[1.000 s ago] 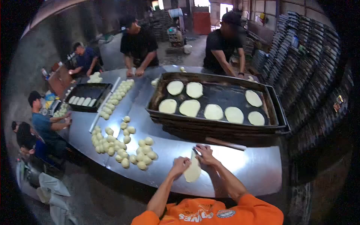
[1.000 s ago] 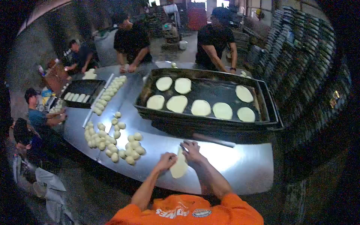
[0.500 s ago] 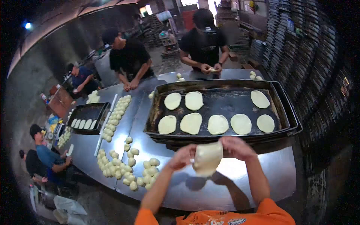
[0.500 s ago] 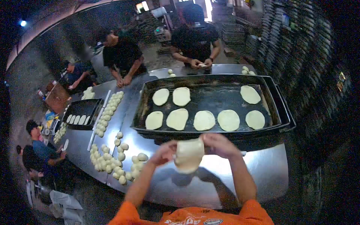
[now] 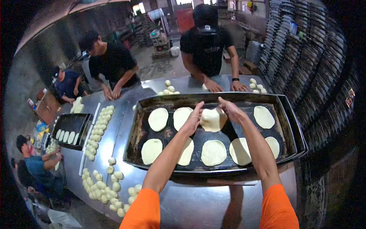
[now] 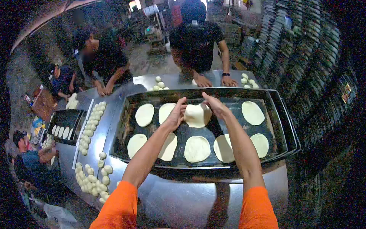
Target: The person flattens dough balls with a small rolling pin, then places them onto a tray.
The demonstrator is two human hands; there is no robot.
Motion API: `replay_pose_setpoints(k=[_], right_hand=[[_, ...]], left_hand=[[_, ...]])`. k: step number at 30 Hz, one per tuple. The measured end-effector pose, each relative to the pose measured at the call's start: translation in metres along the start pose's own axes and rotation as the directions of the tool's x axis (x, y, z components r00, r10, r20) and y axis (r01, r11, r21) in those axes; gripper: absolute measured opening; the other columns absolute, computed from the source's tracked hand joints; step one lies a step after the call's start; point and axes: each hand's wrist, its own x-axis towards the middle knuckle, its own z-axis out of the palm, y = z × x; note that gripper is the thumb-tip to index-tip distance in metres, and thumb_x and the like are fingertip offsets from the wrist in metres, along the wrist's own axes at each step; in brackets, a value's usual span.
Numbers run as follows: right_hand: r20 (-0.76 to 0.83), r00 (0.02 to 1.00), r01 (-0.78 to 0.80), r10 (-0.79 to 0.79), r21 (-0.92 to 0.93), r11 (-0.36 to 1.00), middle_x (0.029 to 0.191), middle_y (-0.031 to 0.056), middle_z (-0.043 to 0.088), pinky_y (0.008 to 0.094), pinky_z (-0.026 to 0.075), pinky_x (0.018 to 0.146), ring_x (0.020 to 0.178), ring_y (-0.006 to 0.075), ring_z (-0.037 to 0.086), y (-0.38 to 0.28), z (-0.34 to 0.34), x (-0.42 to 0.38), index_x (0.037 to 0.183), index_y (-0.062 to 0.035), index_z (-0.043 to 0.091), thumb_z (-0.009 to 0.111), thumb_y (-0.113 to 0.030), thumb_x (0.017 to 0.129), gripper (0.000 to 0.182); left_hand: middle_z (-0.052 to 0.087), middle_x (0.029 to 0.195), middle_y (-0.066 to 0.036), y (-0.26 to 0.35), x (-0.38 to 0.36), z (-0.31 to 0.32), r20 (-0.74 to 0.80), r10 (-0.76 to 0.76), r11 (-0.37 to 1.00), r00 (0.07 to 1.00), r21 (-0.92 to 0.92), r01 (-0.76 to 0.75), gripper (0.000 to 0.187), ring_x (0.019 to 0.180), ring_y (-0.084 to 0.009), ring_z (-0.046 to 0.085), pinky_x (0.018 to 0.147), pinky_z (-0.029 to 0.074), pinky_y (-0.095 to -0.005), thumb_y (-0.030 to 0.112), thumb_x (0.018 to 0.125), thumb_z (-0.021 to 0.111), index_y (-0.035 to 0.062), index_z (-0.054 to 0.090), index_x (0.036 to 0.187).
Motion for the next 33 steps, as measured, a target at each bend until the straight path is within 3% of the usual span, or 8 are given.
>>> replay_pose_setpoints(k=[5,12,16,17,21,24,28,33], right_hand=[[-0.085,0.742,0.508,-0.665,-0.575,0.641,0.104,0.0207,0.067,0.0427,0.047,0.090,0.100,0.0330,0.063,-0.013,0.007,-0.006,0.112,0.0052,0.064,0.056,-0.031,0.096,0.040],[-0.156,0.316,0.680,-0.936,-0.651,0.338,0.095,0.0161,0.065,0.0468,0.049,0.084,0.090,0.0333,0.061,0.021,0.066,-0.266,0.098,0.0011,0.063,0.051,-0.001,0.087,0.017],[0.163,0.694,0.558,-0.701,-0.737,0.381,0.098,0.0139,0.064,0.0439,0.046,0.088,0.094,0.0332,0.061,0.112,0.081,-0.330,0.096,-0.0001,0.065,0.060,0.007,0.078,0.020],[0.078,0.802,0.466,-0.592,-0.701,0.539,0.116,0.0173,0.062,0.0458,0.043,0.099,0.113,0.0351,0.056,0.151,0.068,-0.330,0.112,-0.0003,0.065,0.060,0.004,0.084,0.029],[0.100,0.751,0.324,-0.652,-0.917,0.233,0.129,0.0213,0.055,0.0475,0.039,0.105,0.125,0.0402,0.047,0.232,0.054,-0.326,0.132,-0.0038,0.057,0.060,-0.005,0.093,0.039],[-0.110,0.773,0.283,-0.625,-0.821,0.495,0.122,0.0244,0.053,0.0487,0.039,0.103,0.118,0.0424,0.048,0.214,0.089,-0.318,0.125,0.0020,0.059,0.058,-0.007,0.092,0.034],[-0.106,0.792,0.038,-0.601,-0.974,0.222,0.117,0.0255,0.056,0.0526,0.041,0.097,0.107,0.0448,0.050,0.238,0.084,-0.307,0.116,0.0049,0.060,0.061,-0.008,0.088,0.030],[-0.067,0.804,0.152,-0.591,-0.937,0.313,0.111,0.0212,0.057,0.0517,0.043,0.088,0.103,0.0418,0.052,0.248,0.074,-0.319,0.117,-0.0016,0.061,0.063,-0.011,0.088,0.031]], left_hand=[[0.044,0.147,-0.022,-0.004,-0.038,0.014,-0.123,0.668,0.562,0.734,0.731,-0.388,0.073,0.142,-0.0310,0.036,0.118,0.025,-0.0379,0.045,0.096,0.058,-0.0049,0.038,0.146],[0.062,0.121,-0.013,-0.062,-0.296,0.041,-0.252,0.551,0.761,0.795,0.544,-0.354,0.041,0.120,-0.0252,0.057,0.104,0.043,-0.0390,0.017,0.094,0.059,-0.0005,0.055,0.130],[0.066,0.111,-0.011,-0.184,-0.408,0.063,-0.493,0.295,0.884,0.819,0.466,-0.038,0.036,0.103,-0.0227,0.064,0.094,0.049,-0.0355,0.015,0.094,0.062,0.0010,0.058,0.127],[0.068,0.106,-0.011,-0.204,-0.433,0.062,-0.611,0.314,0.852,0.727,0.519,0.068,0.032,0.098,-0.0240,0.065,0.091,0.050,-0.0354,0.014,0.092,0.065,0.0017,0.061,0.121],[0.066,0.097,-0.016,-0.246,-0.502,0.012,-0.897,0.378,0.881,0.229,0.425,0.209,0.024,0.091,-0.0292,0.064,0.085,0.050,-0.0378,0.015,0.091,0.067,-0.0011,0.065,0.109],[0.064,0.108,-0.015,-0.258,-0.528,-0.047,-0.915,0.404,0.767,0.007,0.342,0.543,0.039,0.106,-0.0298,0.058,0.099,0.042,-0.0417,0.029,0.094,0.066,0.0010,0.062,0.120],[0.063,0.107,-0.016,-0.275,-0.516,-0.081,-0.870,0.490,0.656,0.050,0.406,0.636,0.039,0.115,-0.0354,0.048,0.097,0.036,-0.0508,0.038,0.085,0.072,0.0083,0.066,0.111],[0.063,0.102,-0.013,-0.222,-0.509,0.002,-0.876,0.358,0.716,0.323,0.480,0.508,0.033,0.104,-0.0285,0.054,0.086,0.043,-0.0447,0.023,0.078,0.079,0.0067,0.059,0.099]])
